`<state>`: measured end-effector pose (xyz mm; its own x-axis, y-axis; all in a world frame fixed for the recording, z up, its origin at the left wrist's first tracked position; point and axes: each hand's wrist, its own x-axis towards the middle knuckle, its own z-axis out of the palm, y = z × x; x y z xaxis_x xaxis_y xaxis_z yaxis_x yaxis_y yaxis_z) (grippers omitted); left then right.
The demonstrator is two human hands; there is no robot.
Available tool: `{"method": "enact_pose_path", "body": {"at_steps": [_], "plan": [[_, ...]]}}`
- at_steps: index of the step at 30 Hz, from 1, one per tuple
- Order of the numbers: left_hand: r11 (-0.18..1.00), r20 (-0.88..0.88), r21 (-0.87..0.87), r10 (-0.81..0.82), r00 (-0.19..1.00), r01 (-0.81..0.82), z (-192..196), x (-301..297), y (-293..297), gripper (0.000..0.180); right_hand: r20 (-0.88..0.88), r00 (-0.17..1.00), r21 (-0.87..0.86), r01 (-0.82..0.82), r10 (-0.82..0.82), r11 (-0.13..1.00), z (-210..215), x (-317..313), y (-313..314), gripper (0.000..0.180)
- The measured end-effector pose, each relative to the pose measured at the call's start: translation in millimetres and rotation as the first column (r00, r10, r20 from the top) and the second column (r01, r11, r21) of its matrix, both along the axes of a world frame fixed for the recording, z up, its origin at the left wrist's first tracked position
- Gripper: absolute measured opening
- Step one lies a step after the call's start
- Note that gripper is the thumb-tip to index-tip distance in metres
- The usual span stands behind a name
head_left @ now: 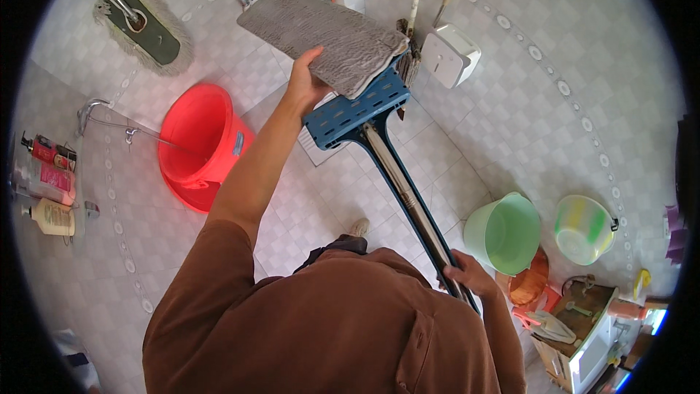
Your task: The person assembles a flat mop by attaching a grey microfiber pad to a blue mop head. They repeatedly detach and reattach the pad, adjusting its position and orientation on the mop head throughout the clip.
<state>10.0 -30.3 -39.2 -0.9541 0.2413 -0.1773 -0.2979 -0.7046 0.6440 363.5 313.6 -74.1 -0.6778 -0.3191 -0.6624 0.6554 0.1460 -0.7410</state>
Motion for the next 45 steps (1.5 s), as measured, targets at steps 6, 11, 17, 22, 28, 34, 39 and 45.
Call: {"method": "enact_pose_path", "body": {"at_steps": [6, 11, 17, 22, 28, 34, 39, 45], "plan": [[0.993, 0.075, -0.087, -0.076, 0.994, 0.083, 13.7, 7.6, 19.1, 0.060, 0.033, 0.993, -0.327, 0.114, -0.109, 0.938, 13.3, -78.8, -52.4, 0.056], [0.991, 0.098, -0.110, -0.069, 0.993, 0.079, 18.5, 4.4, 24.2, 0.058, 0.083, 0.990, -0.102, 0.121, -0.113, 0.987, 17.1, -86.6, -68.2, 0.040], [0.995, 0.148, -0.081, -0.054, 0.987, 0.066, 7.8, -12.2, 21.0, 0.052, 0.075, 0.992, -0.073, 0.104, -0.098, 0.992, 38.1, -85.9, -73.2, 0.030], [0.996, 0.109, -0.046, -0.065, 0.992, 0.070, -3.1, -17.6, 22.9, 0.050, 0.071, 0.994, -0.035, 0.090, -0.088, 0.995, 51.1, -84.5, -70.6, 0.035], [0.994, 0.100, -0.071, -0.080, 0.992, 0.087, 11.7, -5.9, 27.7, 0.051, -0.049, 0.998, -0.002, 0.047, -0.047, 0.999, 45.5, -83.3, -66.0, 0.040], [0.994, 0.086, -0.055, -0.086, 0.993, 0.091, 25.3, 8.8, 28.4, 0.054, -0.127, 0.992, 0.078, 0.026, -0.016, 0.997, 43.8, -85.7, -69.2, 0.045], [0.992, 0.068, -0.036, -0.117, 0.991, 0.119, 26.7, 9.8, 26.9, 0.055, -0.141, 0.990, 0.091, 0.018, -0.005, 0.996, 46.4, -91.3, -70.3, 0.038], [0.983, 0.162, -0.113, -0.127, 0.979, 0.146, 27.4, 6.2, 32.5, 0.054, -0.258, 0.963, 0.181, -0.032, 0.079, 0.983, 34.1, -98.9, -66.6, 0.043]]}}
